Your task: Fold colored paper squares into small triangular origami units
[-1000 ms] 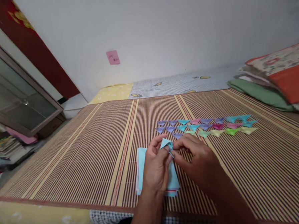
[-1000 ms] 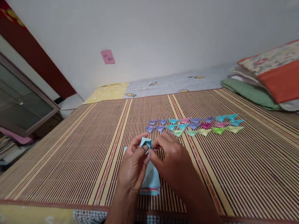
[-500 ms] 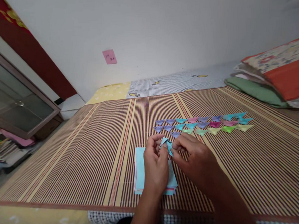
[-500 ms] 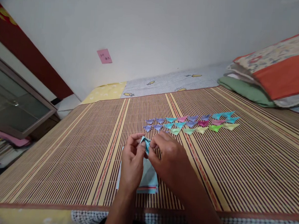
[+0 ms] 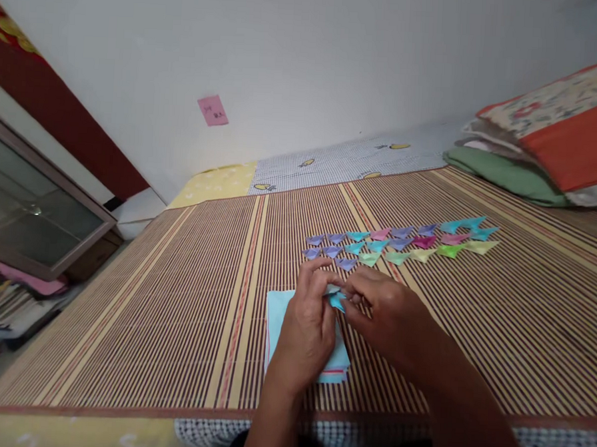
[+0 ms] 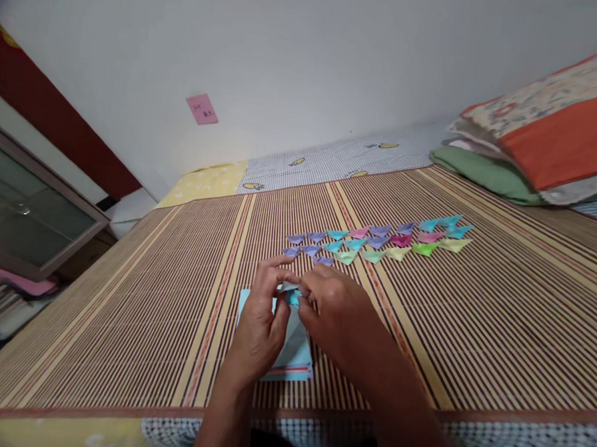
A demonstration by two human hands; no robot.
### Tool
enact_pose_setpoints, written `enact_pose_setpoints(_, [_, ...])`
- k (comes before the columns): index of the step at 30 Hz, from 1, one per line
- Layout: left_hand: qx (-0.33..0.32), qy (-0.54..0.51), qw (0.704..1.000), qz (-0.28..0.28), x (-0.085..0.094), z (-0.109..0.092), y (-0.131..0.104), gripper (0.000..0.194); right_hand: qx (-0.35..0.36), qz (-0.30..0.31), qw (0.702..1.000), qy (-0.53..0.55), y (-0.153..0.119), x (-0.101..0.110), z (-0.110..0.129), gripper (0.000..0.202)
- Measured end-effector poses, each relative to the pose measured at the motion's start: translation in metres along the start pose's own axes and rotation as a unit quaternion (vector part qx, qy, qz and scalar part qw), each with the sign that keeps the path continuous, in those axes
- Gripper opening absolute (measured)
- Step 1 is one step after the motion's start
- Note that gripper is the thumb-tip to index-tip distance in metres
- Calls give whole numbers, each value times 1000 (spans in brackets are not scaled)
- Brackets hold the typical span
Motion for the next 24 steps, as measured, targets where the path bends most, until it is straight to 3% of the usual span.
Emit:
enact_pose_setpoints(2, [16, 3, 1000, 17, -1, 1, 0, 46, 9, 4, 1000, -15, -1, 0, 0, 14])
enact_pose_setpoints(7, [110, 14, 994, 25, -7, 8, -4, 12, 27, 54, 998, -4, -3, -3, 1, 21])
enact_pose_setpoints(13, [128, 13, 992, 1, -6, 11, -5, 19, 24, 70, 997, -20, -3, -8, -3, 21])
enact_pose_setpoints(18, [106, 32, 993, 46, -2, 10, -3, 20, 20, 53, 998, -37, -3, -5, -2, 23])
enact_pose_setpoints(24, [143, 5, 983, 118, 5, 19, -9, 13, -1, 86, 996, -20, -1, -10, -5, 23])
Point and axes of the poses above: each hand's wrist, its own y-axis towards the middle knuckle, its own x-axis out of the back of the hand, z = x × y, the point moved 3 cm from there along y, towards the middle knuckle, and after that the axes turned 15 degrees about -x, right-handed, at the moved point
